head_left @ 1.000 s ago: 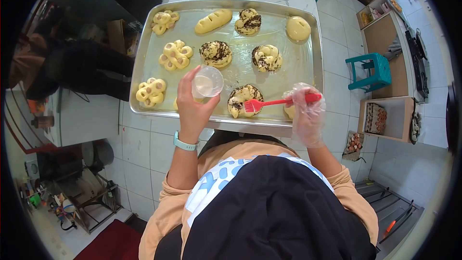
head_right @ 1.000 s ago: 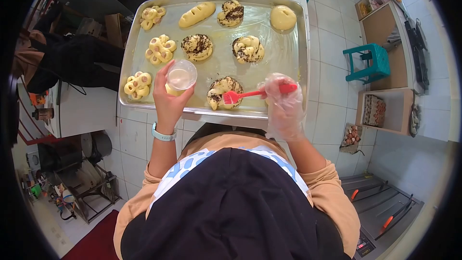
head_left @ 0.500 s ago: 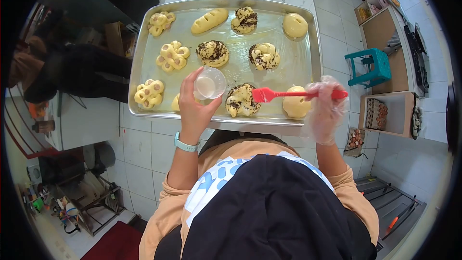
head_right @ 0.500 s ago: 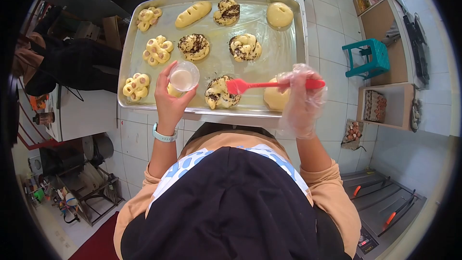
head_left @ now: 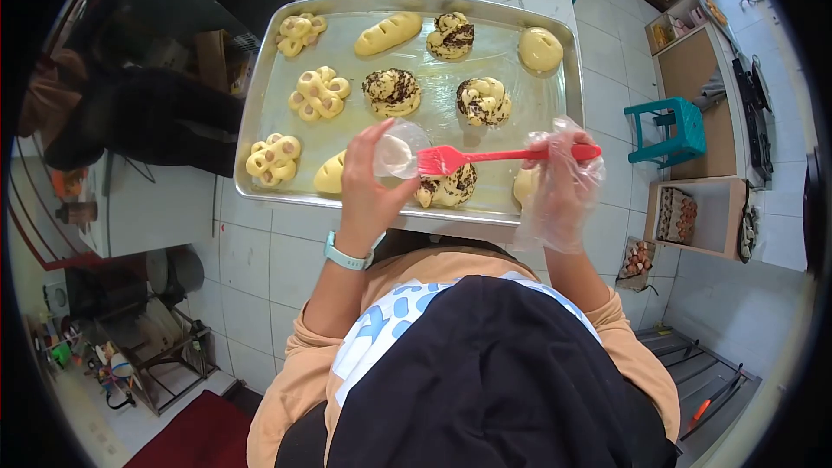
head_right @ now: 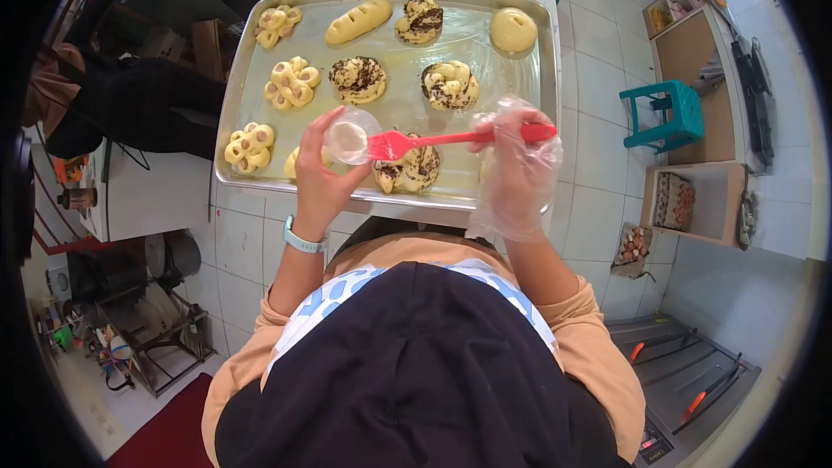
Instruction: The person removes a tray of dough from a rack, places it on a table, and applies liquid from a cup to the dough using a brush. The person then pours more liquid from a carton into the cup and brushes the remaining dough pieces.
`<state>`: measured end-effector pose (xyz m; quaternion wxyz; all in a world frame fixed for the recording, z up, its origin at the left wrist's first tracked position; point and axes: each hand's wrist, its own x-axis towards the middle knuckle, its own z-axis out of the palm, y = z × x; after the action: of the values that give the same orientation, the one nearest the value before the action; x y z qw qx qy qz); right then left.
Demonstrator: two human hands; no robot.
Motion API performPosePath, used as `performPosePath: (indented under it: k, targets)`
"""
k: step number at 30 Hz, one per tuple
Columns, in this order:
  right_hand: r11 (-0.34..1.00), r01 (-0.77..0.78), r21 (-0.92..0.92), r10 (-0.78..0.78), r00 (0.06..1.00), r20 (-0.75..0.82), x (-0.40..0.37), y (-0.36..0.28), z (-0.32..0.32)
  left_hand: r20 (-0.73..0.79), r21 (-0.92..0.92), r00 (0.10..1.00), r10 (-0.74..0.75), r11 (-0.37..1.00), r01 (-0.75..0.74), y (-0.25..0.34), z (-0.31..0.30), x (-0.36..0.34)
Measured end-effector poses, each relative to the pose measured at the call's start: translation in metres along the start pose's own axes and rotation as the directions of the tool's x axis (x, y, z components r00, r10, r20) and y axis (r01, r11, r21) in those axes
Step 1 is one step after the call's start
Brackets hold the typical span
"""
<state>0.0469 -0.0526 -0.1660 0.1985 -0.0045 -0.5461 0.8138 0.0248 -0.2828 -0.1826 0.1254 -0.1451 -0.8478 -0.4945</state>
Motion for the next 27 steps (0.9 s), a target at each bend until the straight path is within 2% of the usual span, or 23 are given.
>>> performPosePath:
  k: [3, 5, 10, 12, 14, 15, 17, 19, 20, 21, 22, 24, 25, 27]
  targets:
    - [0.999, -0.015, 0.039, 0.017, 0.999, -0.049, -0.007, 0.001, -0.004, -0.081, 0.039, 0.994, -0.068, 0.997, 0.072, -0.010, -0.009, 0.001]
    - [0.988, -0.137, -0.072, 0.143, 0.986, 0.084, -0.013, 0.015, -0.007, -0.103, 0.021, 0.991, -0.088, 0.996, 0.090, -0.015, -0.012, 0.002]
    - [0.982, -0.143, -0.123, 0.149, 0.988, 0.044, -0.023, 0.020, -0.016, -0.144, 0.016, 0.987, -0.077, 0.997, 0.080, -0.019, -0.015, 0.001]
    - [0.979, -0.148, -0.138, 0.150, 0.989, 0.000, -0.022, 0.017, -0.022, -0.131, -0.063, 0.984, -0.123, 0.991, 0.115, -0.017, -0.012, 0.000]
    - [0.996, -0.034, -0.088, 0.041, 0.996, 0.079, -0.018, 0.019, -0.028, -0.112, -0.046, 0.988, -0.110, 0.993, 0.105, -0.017, -0.009, -0.001]
    - [0.996, -0.030, -0.089, 0.037, 0.996, 0.081, -0.014, 0.014, -0.029, -0.102, -0.025, 0.990, -0.102, 0.995, 0.100, -0.017, -0.007, -0.002]
    - [0.991, 0.082, -0.104, -0.083, 0.997, 0.000, -0.007, -0.005, -0.023, -0.055, -0.011, 0.993, -0.107, 0.994, 0.107, -0.009, -0.005, -0.002]
    - [0.991, 0.091, -0.093, -0.092, 0.996, -0.011, -0.003, -0.022, -0.005, -0.002, 0.002, 0.995, -0.103, 0.995, 0.103, -0.004, 0.000, -0.001]
    - [0.991, 0.100, -0.085, -0.102, 0.995, -0.021, -0.002, -0.025, 0.003, 0.022, 0.002, 0.998, -0.052, 0.999, 0.052, -0.002, 0.004, -0.001]
    - [0.987, 0.143, -0.077, -0.137, 0.988, 0.076, 0.001, -0.019, 0.006, 0.047, 0.000, 0.999, 0.000, 1.000, 0.000, 0.000, 0.008, -0.001]
    - [0.986, 0.148, -0.080, -0.142, 0.987, 0.069, 0.002, -0.010, 0.009, 0.053, -0.003, 0.999, 0.005, 1.000, -0.005, 0.003, 0.013, 0.000]
    - [0.983, 0.108, -0.151, -0.087, 0.986, 0.142, 0.002, 0.006, 0.016, 0.065, -0.025, 0.996, 0.066, 0.998, -0.064, 0.010, 0.019, 0.001]
    - [0.980, -0.018, -0.196, 0.038, 0.994, 0.098, -0.002, 0.005, 0.020, 0.063, -0.024, 0.996, 0.067, 0.998, -0.065, 0.011, 0.022, 0.002]
    - [0.987, -0.060, -0.148, 0.071, 0.995, 0.074, 0.000, 0.012, 0.015, 0.081, 0.068, 0.982, 0.168, 0.982, -0.174, 0.010, 0.025, 0.005]
